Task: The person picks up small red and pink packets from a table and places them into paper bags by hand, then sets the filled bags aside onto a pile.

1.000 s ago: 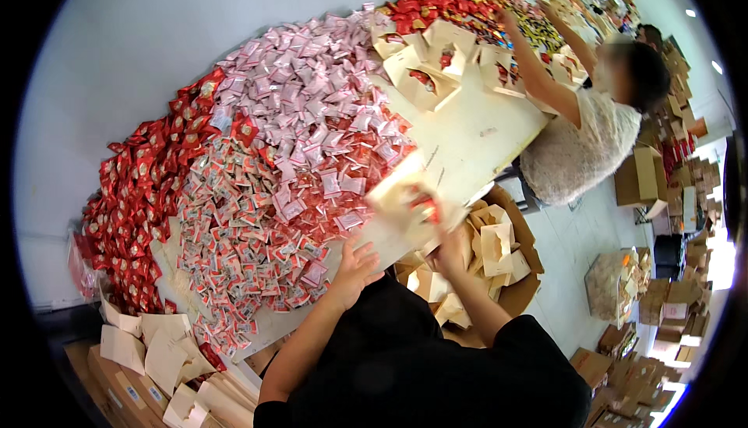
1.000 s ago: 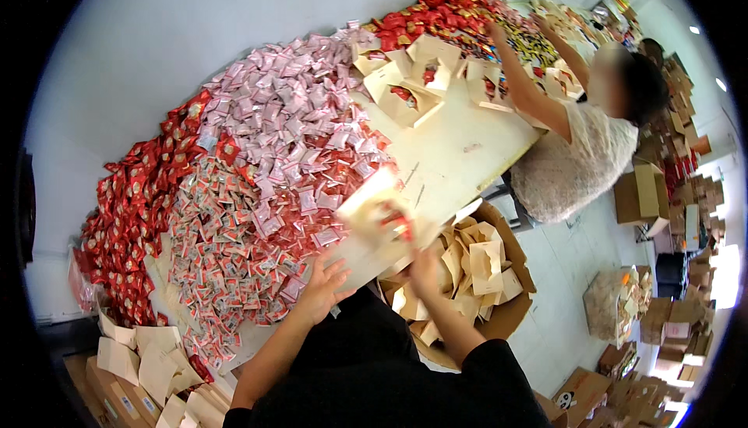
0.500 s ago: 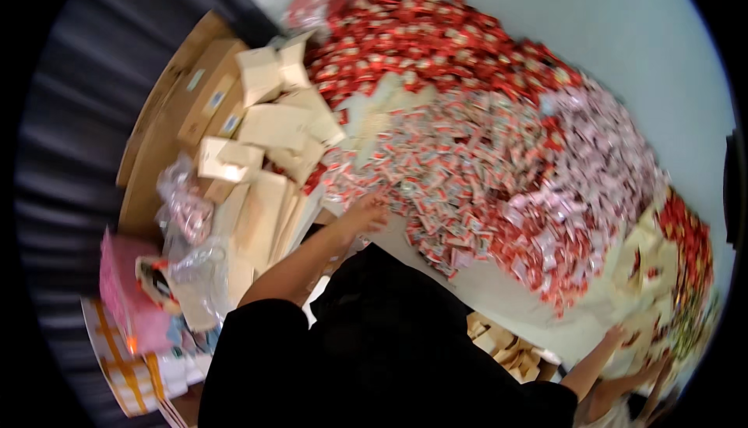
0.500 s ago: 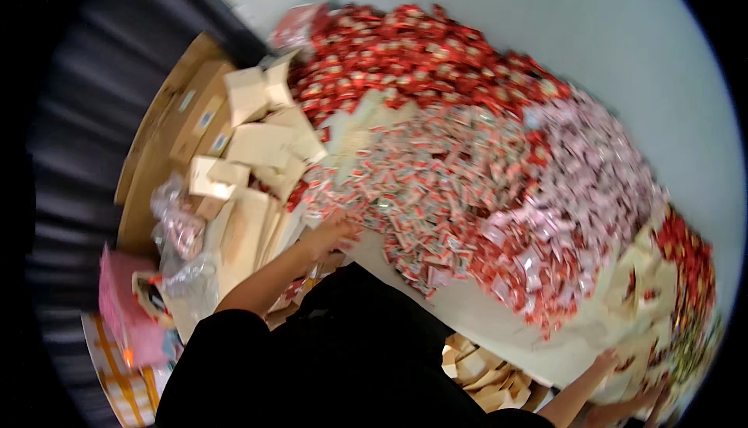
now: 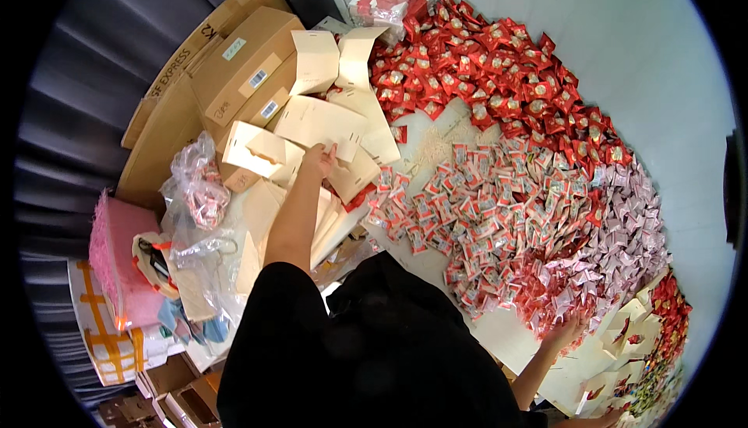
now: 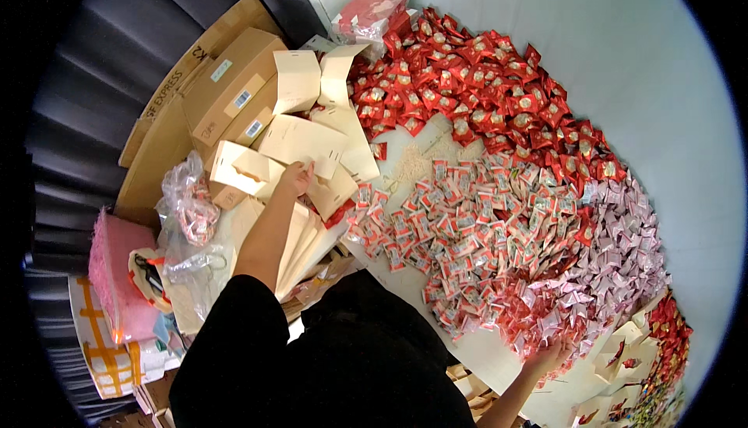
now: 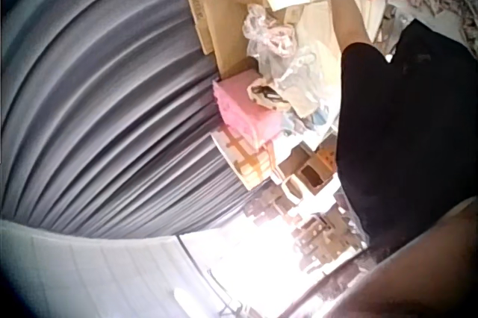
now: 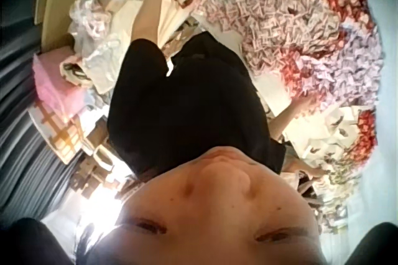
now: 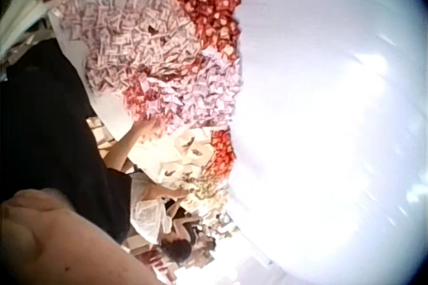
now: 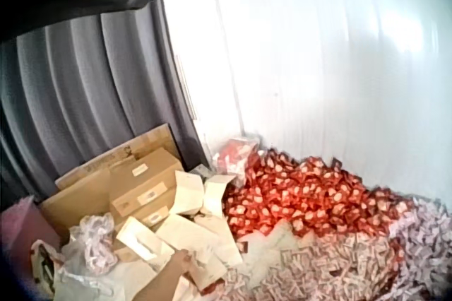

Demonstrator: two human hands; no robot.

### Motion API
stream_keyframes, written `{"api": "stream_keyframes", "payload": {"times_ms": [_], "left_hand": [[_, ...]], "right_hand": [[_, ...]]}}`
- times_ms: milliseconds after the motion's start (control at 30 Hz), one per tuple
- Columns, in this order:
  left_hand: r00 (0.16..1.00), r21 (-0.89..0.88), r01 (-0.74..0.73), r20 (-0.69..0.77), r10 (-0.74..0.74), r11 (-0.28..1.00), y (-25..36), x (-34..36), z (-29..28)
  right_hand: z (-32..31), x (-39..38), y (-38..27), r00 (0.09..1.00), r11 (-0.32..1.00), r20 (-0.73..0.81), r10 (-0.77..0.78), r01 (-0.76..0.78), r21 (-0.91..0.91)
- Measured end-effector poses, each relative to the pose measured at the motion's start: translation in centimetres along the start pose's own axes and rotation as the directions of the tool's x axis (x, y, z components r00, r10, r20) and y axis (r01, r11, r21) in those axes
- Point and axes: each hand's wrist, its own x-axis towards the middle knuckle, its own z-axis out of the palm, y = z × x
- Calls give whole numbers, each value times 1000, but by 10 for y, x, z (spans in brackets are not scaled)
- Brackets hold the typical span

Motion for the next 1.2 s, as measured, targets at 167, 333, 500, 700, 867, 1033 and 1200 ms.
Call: {"api": "stream_keyframes", "payload": {"times_ms": [167,333,500,700,867,1033,1200], "left_hand": [[989,37,120,-91,-116,992,-11,7,29],[791,23,368,517,-326,929,-7,1,-6],[121,168,708,928,-353,686,-59,-63,2],[209,125,750,887,-412,650,-114,-120,25],[470,254,598,657,-590,760,-113,-125,25],[691,441,339,482,-538,831,-58,-134,35],[763,714,-334,588,-267,615,-82,-125,29]], "right_hand": [[37,-15,-33,999,996,-6,-54,53,-68],[123,-53,-36,981,997,195,-24,37,-62],[283,-151,-31,787,957,562,256,-125,-261],[398,-247,-56,122,881,952,282,359,-307],[405,-253,-47,237,716,939,251,607,-345],[390,-241,-38,487,460,867,-104,797,-392],[393,-256,-21,390,607,909,147,690,-394]]}}
